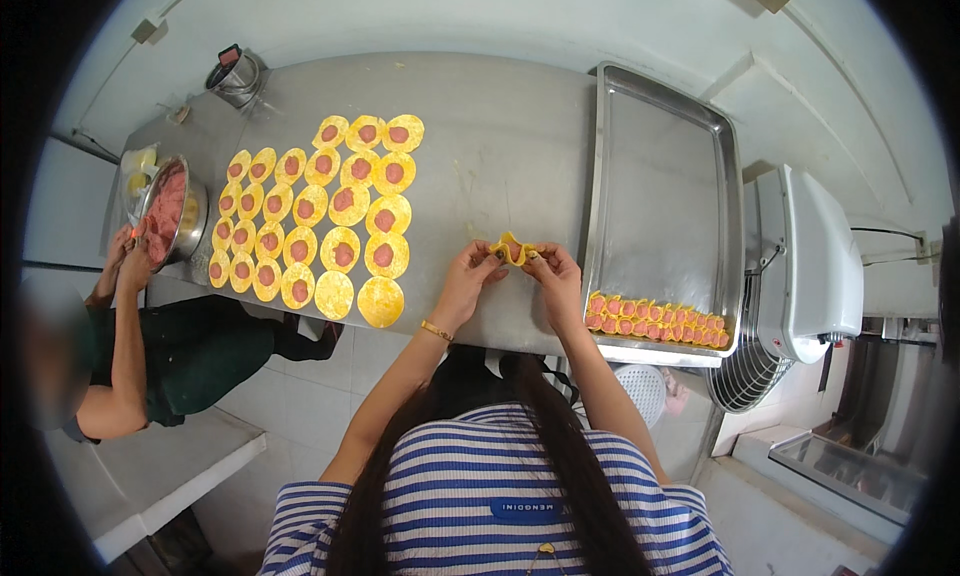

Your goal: The person folds yellow dough circles with a pink filling into small pastries and places them on a metal tray. Another person adds filling to additional dough circles on the table. The finished pastries accumulate on the tray.

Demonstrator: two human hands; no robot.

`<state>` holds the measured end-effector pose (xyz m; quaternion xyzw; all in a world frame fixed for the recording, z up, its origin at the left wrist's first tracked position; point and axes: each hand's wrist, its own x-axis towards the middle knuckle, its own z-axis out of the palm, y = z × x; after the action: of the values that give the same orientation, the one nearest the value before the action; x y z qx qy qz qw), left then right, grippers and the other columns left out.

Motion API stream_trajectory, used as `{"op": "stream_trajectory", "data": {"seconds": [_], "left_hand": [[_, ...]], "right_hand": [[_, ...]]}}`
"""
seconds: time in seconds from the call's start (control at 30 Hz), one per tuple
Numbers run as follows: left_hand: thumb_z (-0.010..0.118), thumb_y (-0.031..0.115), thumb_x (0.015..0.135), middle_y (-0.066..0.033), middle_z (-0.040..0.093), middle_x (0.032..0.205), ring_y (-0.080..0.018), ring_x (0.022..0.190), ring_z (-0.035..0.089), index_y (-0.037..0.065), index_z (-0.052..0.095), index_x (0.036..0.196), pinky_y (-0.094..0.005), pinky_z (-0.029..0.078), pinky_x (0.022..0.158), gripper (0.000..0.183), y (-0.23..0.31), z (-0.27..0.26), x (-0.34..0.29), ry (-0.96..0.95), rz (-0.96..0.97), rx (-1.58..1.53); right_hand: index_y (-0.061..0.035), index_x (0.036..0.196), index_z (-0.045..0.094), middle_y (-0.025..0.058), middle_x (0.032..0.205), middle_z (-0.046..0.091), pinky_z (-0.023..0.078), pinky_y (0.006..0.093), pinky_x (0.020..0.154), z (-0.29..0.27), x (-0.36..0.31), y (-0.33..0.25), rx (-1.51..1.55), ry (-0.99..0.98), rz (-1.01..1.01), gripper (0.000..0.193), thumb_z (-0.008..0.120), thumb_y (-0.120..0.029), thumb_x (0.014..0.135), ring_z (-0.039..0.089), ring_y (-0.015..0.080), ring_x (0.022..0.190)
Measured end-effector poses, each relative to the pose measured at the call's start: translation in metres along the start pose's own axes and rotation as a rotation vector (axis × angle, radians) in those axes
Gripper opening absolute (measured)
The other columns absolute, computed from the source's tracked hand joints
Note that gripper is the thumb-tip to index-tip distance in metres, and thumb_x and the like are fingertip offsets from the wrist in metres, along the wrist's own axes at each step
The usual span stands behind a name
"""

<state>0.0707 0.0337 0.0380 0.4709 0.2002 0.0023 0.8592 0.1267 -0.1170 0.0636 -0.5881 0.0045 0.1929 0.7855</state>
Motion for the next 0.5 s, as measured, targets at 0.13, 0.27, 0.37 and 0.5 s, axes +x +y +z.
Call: {"op": "stream_trajectory", "data": {"seconds": [0.13,0.27,0.37,0.5], "left_hand": [[0.059,0.008,0.092,-0.0018,0.056,0.103,-0.0108,0.097,0.057,0.007,0.053,0.101,-0.0295,0.055,0.085,0.011,0.005,0.010,-0.005,0.049,0.024,-0.081],[0.058,0.004,0.091,-0.0025,0.055,0.106,-0.0130,0.101,0.058,0.004,0.052,0.104,-0.0310,0.055,0.086,0.014,0.018,0.022,-0.019,0.026,0.103,-0.059],[0.059,0.002,0.090,-0.0038,0.056,0.107,-0.0149,0.102,0.059,0.003,0.052,0.108,-0.0314,0.055,0.085,0.020,0.025,0.026,-0.027,0.044,0.153,-0.073],[0.062,-0.001,0.086,-0.0066,0.059,0.108,-0.0167,0.101,0.062,0.003,0.055,0.110,-0.0293,0.056,0.080,0.025,0.029,0.015,-0.024,-0.019,0.107,0.059]], "right_hand": [[0.0038,0.112,0.057,0.0083,0.101,0.064,0.053,0.0288,0.080,0.005,-0.007,-0.011,-0.055,-0.139,-0.106,0.031,0.067,-0.001,0.083,0.063,0.0154,0.093],[0.0026,0.108,0.061,0.0066,0.101,0.065,0.051,0.0262,0.082,0.005,-0.003,-0.015,-0.328,-0.043,-0.095,0.026,0.067,0.003,0.082,0.062,0.0142,0.095],[0.0027,0.104,0.064,0.0073,0.098,0.065,0.053,0.0281,0.081,-0.002,0.003,-0.018,-0.494,-0.009,-0.125,0.025,0.069,0.002,0.079,0.064,0.0171,0.093],[0.0031,0.102,0.066,0.0063,0.098,0.065,0.052,0.0268,0.081,-0.003,0.001,-0.022,-0.487,-0.088,-0.193,0.024,0.068,0.005,0.078,0.064,0.0161,0.093]]}}
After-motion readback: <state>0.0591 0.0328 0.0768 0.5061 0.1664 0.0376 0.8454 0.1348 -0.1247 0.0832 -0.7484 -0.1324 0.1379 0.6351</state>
